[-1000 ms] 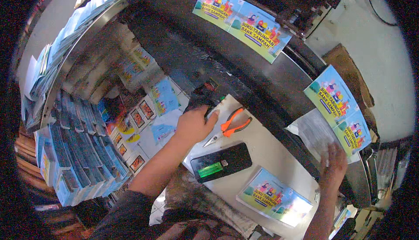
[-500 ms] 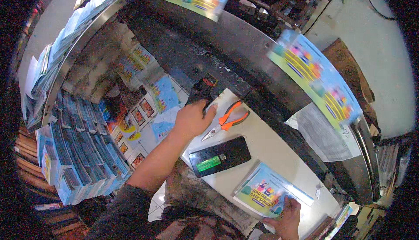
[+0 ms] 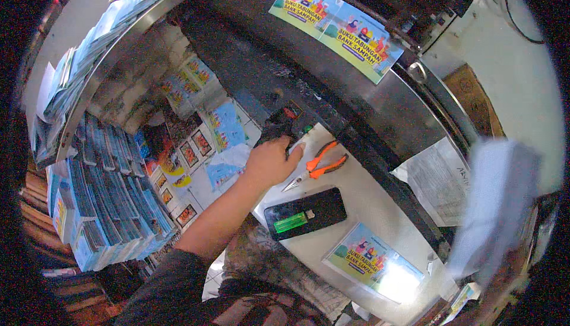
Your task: The person feeds printed booklets into a binding machine, uses pliers to adjust a metal fastener on a booklet, and then organizes a large stack of blue folders on a worktable.
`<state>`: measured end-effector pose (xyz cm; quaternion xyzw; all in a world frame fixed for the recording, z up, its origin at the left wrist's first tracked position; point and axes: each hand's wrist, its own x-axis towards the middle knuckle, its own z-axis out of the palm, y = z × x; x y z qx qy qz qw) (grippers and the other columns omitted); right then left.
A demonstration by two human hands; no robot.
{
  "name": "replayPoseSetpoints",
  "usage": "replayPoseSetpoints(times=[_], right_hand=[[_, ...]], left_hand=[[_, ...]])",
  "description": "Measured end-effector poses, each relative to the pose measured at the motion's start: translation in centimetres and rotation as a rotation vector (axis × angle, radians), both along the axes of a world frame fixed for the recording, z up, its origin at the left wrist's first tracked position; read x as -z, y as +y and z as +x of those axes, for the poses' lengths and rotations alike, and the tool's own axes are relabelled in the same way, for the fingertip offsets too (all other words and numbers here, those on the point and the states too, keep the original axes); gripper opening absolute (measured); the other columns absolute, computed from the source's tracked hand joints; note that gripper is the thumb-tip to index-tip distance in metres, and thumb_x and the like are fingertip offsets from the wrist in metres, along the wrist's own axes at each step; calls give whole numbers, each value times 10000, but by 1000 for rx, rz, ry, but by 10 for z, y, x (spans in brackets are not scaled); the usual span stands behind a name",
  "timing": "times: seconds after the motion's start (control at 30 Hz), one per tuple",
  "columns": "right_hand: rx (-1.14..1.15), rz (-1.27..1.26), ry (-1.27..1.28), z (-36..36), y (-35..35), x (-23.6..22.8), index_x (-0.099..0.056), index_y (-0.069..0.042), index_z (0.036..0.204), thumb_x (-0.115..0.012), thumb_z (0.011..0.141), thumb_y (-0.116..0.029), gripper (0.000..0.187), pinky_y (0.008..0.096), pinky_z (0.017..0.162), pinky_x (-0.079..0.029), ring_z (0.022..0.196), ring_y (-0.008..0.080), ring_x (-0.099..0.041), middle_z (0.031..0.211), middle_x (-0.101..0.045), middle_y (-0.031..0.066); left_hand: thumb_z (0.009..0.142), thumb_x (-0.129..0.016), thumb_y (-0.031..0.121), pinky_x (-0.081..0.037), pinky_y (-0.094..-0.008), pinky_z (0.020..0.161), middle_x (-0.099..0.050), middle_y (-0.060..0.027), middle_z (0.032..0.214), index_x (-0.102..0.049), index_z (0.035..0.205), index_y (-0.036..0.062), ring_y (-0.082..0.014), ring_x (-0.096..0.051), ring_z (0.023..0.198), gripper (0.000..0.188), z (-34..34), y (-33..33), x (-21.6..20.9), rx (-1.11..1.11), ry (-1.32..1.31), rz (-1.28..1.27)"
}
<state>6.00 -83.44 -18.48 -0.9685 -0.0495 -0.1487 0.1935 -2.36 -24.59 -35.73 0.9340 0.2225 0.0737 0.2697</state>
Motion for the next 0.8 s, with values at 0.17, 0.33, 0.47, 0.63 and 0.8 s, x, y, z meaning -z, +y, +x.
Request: replayPoseSetpoints(times=[0.17, 0.33, 0.47, 0.63, 0.8], right_hand=[[-162, -391, -619, 83, 110, -60, -550, -94, 1304, -557, 894, -49, 413, 389, 947, -430, 1131, 302, -531, 1282, -524, 137], [-432, -575, -500, 93, 203, 36, -602, -105, 1255, -540, 793, 56, 493, 424, 875, -461, 1019, 360, -556, 1147, -580, 172], [-422, -411, -160, 47, 204, 73, -617, -43, 1146, -663, 738, 16, 415, 459, 897, -446, 1027, 363, -558, 1146, -569, 171], [-574, -421, 321, -78, 173, 91, -631, -17, 1123, -823, 663, -299, 573, 432, 871, -485, 992, 357, -581, 1114, -591, 160], [-712, -389, 512, -161, 148, 106, -443, -90, 1400, -705, 803, -297, 684, 486, 1021, -373, 1226, 394, -427, 1365, -472, 195]], left_hand=[[893, -515, 433, -526, -490, 677, -666, -220, 787, -627, 847, 25, -382, -665, 735, 426, 2, -1, 4, -12, -28, -15], [884, -523, 442, -527, -490, 681, -665, -217, 782, -629, 831, 29, -389, -664, 738, 430, 2, -1, 2, -18, 14, 1], [875, -534, 444, -531, -486, 674, -665, -214, 773, -630, 813, 29, -388, -664, 729, 430, 3, -3, 1, -38, -2, -9], [872, -544, 433, -534, -483, 670, -665, -215, 773, -633, 815, 30, -382, -666, 729, 416, 2, -1, 4, -23, -21, 0], [881, -535, 425, -534, -479, 675, -666, -218, 780, -635, 822, 25, -383, -665, 735, 417, 2, -2, 8, -12, -40, 6]])
